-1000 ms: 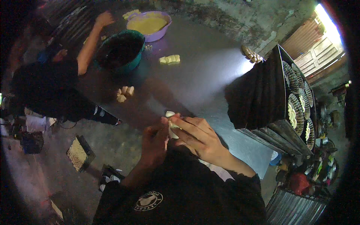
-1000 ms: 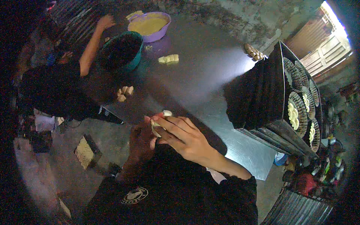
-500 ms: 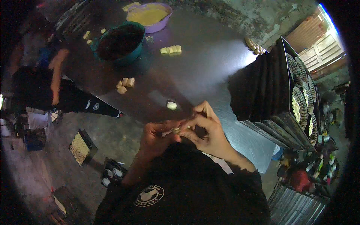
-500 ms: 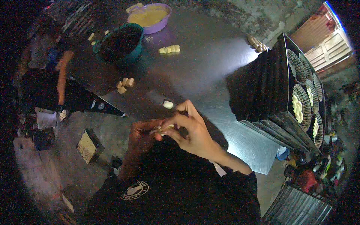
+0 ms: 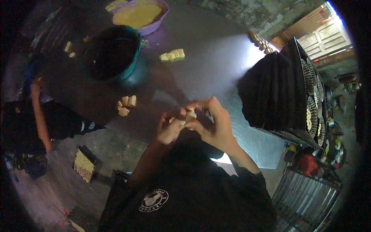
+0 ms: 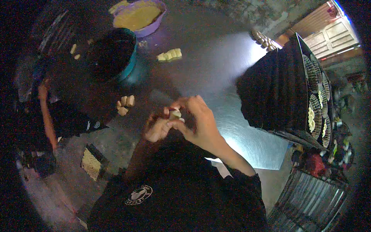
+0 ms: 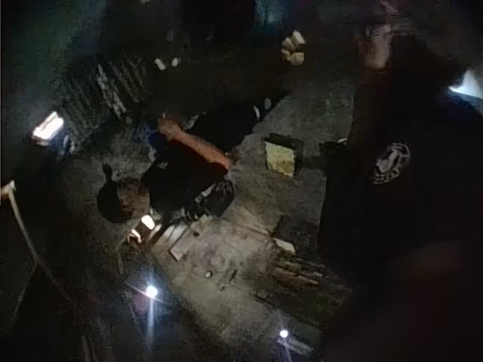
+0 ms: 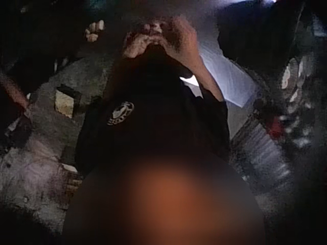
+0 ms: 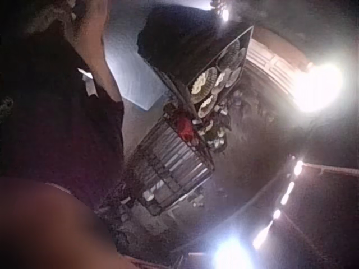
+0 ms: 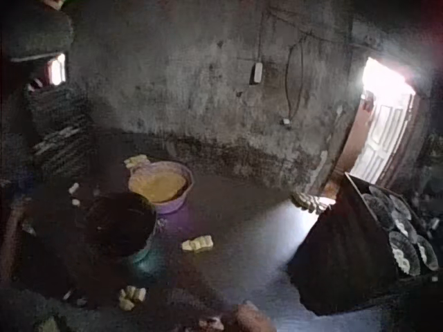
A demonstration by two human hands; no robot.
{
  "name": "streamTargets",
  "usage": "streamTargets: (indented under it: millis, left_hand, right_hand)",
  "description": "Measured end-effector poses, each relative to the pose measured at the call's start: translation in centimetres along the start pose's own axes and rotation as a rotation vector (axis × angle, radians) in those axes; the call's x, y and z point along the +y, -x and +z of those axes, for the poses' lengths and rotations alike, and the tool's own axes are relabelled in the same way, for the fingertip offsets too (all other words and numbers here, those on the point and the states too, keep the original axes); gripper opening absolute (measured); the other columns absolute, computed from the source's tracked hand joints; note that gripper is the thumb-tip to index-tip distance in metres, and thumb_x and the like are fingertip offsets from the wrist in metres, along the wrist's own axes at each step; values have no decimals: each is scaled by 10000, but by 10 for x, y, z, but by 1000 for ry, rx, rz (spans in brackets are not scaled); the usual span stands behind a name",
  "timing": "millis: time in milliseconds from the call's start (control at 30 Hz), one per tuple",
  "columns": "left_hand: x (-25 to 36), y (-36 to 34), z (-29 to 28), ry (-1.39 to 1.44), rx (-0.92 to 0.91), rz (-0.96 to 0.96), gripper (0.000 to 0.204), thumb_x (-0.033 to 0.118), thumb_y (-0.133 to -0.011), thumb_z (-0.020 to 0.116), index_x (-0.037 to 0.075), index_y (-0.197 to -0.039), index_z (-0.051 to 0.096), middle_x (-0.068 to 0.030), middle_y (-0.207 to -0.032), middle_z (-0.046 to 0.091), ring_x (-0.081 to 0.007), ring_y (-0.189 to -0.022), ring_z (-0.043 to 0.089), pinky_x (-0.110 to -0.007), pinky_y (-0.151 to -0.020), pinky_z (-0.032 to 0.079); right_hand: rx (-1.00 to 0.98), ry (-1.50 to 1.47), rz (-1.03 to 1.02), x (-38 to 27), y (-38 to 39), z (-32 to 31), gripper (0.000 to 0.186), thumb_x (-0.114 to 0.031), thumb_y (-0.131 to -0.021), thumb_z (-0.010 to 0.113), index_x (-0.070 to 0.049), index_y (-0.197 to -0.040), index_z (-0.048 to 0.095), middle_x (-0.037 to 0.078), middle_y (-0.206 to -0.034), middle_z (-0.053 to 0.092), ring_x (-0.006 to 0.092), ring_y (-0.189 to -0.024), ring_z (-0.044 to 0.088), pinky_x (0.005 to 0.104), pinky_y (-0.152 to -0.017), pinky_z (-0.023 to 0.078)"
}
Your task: The person shapes small pieces of dough by hand, dips them into a bowl containing a yellow liquid, and then places them into paper liners arranged on a large metal tray.
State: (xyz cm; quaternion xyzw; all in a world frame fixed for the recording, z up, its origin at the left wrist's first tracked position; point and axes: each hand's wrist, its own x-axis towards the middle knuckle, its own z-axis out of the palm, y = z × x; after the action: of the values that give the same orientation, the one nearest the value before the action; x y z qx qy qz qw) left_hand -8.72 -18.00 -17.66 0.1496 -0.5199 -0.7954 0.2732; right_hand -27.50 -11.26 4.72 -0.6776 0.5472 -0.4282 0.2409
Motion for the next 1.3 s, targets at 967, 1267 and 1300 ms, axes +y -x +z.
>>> streamTargets:
  millis: [967,1267,1300]
  left_hand:
    - [65,43,29,-1029,513,-31,289,281,-957,688,50,-1129,702,-147,-1053,673,-249,-785,669,-378,-668,546]
    - [74,77,115,-991,691,-200,286,238,-965,676,49,-1178,696,-154,-1078,675,-256,-849,686,-374,-736,555]
    - [67,77,122,-975,695,-197,280,226,-966,673,50,-1183,696,-153,-1086,677,-257,-865,689,-380,-750,555]
  right_hand:
    - [8,684,102,338,-192,109,432,-225,-744,795,-49,-1105,636,154,-1078,698,394,-918,650,488,-814,527]
    - [508,-149,470,289,-103,82,536,-135,-786,813,-30,-1190,477,126,-1036,666,250,-942,648,383,-848,520]
    - [478,-218,477,286,-75,71,475,-96,-802,789,-21,-1174,504,120,-1045,667,235,-950,642,366,-863,514]
